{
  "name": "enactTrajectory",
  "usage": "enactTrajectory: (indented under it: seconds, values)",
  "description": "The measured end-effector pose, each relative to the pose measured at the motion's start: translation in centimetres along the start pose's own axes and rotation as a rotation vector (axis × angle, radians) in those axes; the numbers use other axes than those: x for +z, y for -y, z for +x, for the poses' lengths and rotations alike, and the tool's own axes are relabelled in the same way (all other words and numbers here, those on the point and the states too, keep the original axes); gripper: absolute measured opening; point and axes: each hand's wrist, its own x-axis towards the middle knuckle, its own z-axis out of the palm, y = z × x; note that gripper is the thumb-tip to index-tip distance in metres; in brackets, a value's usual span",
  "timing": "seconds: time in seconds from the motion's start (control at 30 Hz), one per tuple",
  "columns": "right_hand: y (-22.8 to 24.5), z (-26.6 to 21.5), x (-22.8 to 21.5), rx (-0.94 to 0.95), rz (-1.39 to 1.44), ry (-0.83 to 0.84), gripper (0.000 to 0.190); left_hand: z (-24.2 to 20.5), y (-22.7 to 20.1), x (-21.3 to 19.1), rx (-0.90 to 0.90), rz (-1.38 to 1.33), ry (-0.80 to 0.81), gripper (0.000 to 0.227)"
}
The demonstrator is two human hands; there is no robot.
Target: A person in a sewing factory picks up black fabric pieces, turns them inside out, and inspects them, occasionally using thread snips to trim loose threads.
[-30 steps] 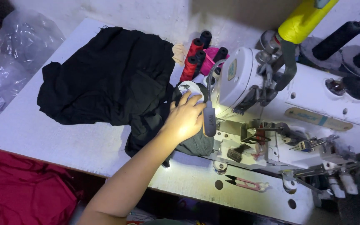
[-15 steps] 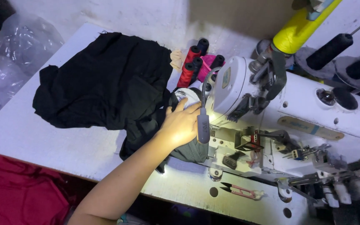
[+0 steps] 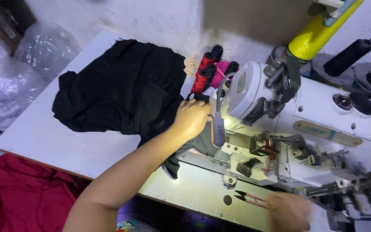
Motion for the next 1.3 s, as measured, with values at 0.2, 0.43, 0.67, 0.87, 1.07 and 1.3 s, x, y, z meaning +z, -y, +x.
enactTrajectory:
  seconds: [0.2, 0.43, 0.67, 0.87, 1.07, 1.3]
  values:
    - [-4.2, 4.5, 7.4, 0.063, 0.144, 0.228, 0.047, 2.1, 5.6, -1.7, -0.149, 0.216, -0.206, 0.015]
    - [-4.0, 5.2, 6.3, -0.25, -0.111, -0.062, 0.025, -5.9, 5.3, -8.1, -0.316, -0.48, 0.186, 0.032]
    - [-9.0, 2.0, 7.9, 0.09, 0.195, 0.346, 0.044, -12.5, -0.3, -14.9, -0.245, -0.622, 0.152, 0.011]
    - [3.4, 9.7, -0.3, -0.026, 0.206, 0.044, 0.055, -14.1, -2.4, -14.9, -0.023, -0.568, -0.045, 0.003]
    - [9.2, 18.9, 0.6, -0.234, 0.085, -0.058, 0.051, -14.9, -3.5, -14.8, 0.01, -0.511, -0.093, 0.001]
    - [13.6, 22.1, -1.7, -0.497, 0.07, -0.161, 0.017, -14.8, -4.0, -15.6, 0.194, -0.499, 0.044, 0.008]
